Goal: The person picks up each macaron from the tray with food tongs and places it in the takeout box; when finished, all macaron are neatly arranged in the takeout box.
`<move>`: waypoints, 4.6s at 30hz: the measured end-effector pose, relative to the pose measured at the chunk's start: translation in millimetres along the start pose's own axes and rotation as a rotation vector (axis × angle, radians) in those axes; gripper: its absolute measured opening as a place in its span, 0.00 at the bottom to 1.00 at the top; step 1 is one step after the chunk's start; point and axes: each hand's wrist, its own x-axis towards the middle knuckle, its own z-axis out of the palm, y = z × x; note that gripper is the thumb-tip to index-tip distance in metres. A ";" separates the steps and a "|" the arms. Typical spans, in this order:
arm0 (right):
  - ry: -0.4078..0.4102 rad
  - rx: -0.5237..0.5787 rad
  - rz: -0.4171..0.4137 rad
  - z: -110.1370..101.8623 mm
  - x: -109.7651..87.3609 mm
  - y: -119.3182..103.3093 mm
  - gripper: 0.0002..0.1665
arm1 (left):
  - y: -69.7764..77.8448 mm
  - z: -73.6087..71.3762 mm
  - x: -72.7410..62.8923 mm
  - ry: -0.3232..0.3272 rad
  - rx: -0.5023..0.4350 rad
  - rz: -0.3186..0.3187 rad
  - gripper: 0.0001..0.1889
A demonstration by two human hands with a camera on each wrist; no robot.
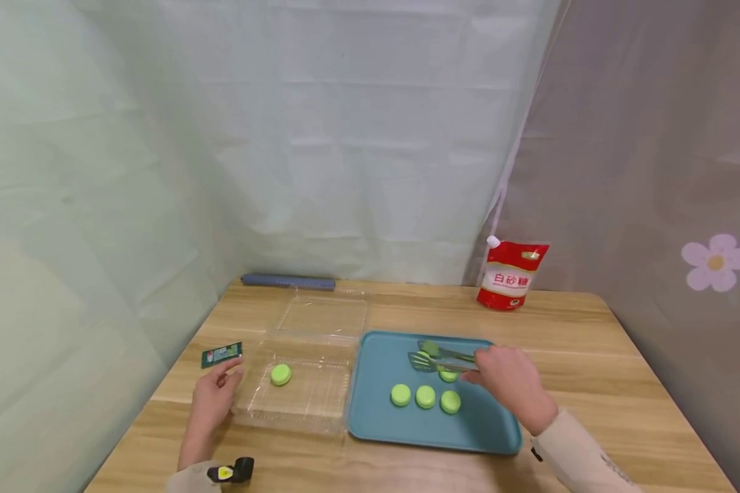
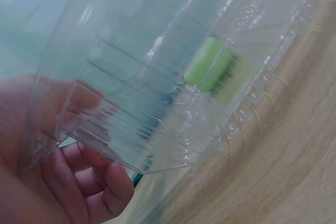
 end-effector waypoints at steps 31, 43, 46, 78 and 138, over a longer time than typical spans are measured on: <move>-0.042 0.046 -0.006 -38.6 9.9 -6.7 0.27 | 2.6 0.3 -2.7 -0.005 0.005 -0.024 0.19; 0.016 0.062 0.035 -53.1 16.7 -6.0 0.27 | 3.2 0.7 -1.5 0.007 0.012 -0.006 0.18; 0.016 0.074 0.039 -53.7 19.4 -9.8 0.27 | 3.4 0.6 -2.0 0.007 0.015 -0.008 0.19; 0.046 0.236 -0.098 -40.7 71.0 -74.9 0.27 | 8.0 -0.9 -3.6 0.006 0.034 0.025 0.19; 0.121 0.141 -0.211 20.4 94.4 -136.1 0.36 | 10.5 -0.7 -5.9 0.011 0.061 0.015 0.19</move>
